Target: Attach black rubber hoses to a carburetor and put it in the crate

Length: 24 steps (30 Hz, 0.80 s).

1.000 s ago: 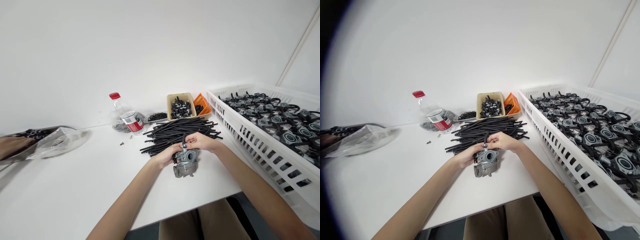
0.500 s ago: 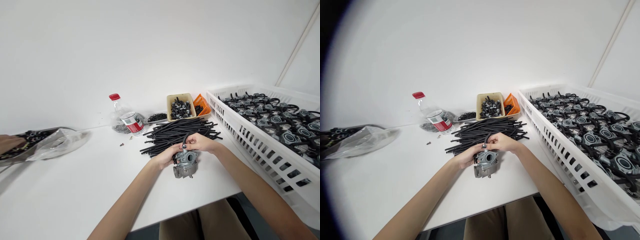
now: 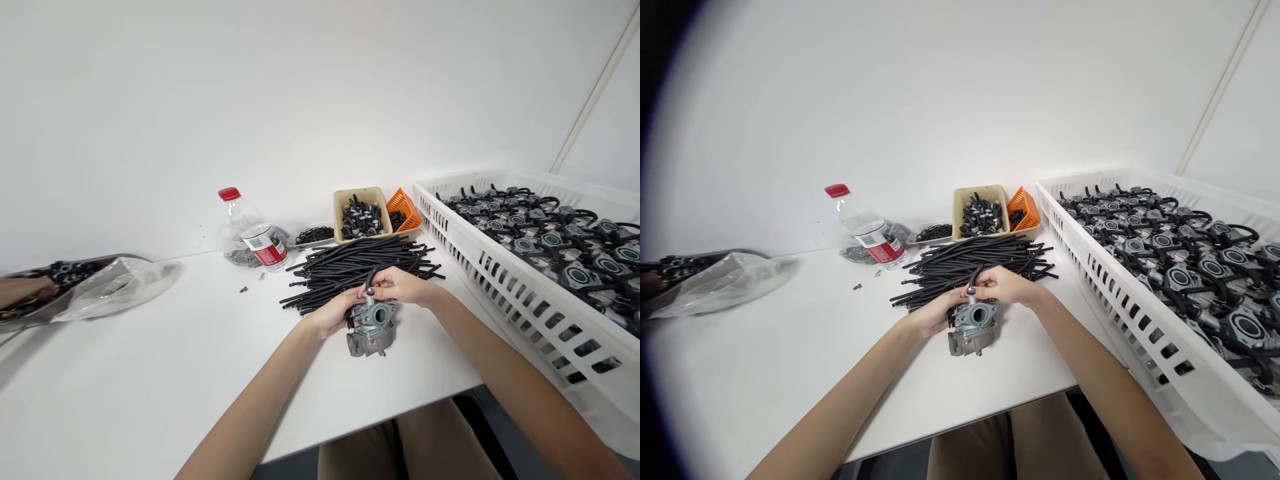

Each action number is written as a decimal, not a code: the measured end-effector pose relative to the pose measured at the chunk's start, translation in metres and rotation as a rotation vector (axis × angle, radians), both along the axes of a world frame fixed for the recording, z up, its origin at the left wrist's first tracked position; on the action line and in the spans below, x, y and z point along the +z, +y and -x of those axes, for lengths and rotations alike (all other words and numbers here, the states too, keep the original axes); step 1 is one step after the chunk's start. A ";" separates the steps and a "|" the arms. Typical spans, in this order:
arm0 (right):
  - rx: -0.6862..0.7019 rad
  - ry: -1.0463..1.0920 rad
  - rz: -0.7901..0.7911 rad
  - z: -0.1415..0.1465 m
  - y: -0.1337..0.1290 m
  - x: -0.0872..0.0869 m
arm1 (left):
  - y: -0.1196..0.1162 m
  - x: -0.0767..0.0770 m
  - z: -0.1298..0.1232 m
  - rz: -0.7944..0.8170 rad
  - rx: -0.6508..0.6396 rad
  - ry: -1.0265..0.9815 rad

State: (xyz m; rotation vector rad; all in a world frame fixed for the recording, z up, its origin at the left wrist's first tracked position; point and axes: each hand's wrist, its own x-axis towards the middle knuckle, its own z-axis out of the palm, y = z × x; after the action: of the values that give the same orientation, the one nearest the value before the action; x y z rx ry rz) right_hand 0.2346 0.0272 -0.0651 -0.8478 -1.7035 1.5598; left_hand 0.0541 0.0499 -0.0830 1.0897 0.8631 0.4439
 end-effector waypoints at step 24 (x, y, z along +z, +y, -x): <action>-0.073 0.079 -0.043 0.001 0.000 -0.004 | -0.001 0.000 -0.001 -0.026 0.025 -0.007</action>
State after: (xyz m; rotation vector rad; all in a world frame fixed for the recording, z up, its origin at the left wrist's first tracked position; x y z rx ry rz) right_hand 0.2337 0.0277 -0.0687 -0.8078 -1.6262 1.4832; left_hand 0.0554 0.0491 -0.0835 1.1018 0.8680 0.4809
